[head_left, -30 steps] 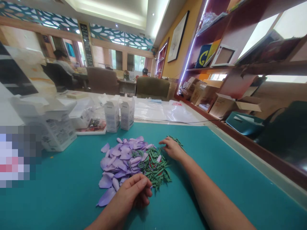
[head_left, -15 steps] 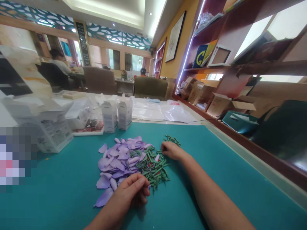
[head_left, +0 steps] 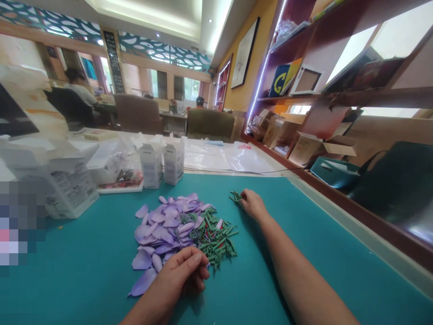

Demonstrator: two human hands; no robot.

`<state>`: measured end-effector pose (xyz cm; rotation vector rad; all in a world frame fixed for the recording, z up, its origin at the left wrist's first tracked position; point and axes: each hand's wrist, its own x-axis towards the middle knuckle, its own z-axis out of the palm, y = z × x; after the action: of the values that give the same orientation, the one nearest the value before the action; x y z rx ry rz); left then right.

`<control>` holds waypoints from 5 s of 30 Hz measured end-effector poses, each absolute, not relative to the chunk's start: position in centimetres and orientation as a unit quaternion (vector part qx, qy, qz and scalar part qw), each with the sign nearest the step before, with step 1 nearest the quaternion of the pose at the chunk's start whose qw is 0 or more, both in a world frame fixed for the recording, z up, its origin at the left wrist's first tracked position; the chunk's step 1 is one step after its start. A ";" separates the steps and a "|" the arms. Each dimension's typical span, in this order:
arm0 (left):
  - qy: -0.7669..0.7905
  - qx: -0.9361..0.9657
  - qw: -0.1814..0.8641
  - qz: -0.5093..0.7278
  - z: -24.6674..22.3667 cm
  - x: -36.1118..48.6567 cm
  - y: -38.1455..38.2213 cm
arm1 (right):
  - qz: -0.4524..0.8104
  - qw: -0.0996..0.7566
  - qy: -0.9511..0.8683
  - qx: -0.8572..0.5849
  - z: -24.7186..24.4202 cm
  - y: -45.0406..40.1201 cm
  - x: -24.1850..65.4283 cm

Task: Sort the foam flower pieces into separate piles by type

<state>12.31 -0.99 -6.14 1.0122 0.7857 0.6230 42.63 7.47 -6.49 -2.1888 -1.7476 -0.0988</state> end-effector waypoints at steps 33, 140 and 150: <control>0.357 0.459 0.764 0.278 -5.4 12.3 -1.3 | 0.104 0.084 -0.717 -0.684 -3.2 4.6 31.6; 0.361 0.452 0.769 0.272 -5.1 12.6 -1.4 | -0.009 0.118 -0.491 -0.863 -7.6 6.2 47.9; 0.365 0.450 0.768 0.272 -5.3 12.4 -1.5 | 0.066 0.145 -0.530 -0.833 -7.5 6.8 48.3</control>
<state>12.40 -1.50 -5.27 0.9771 0.7929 0.5901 48.34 6.82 -7.49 -2.3997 -1.5264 0.1896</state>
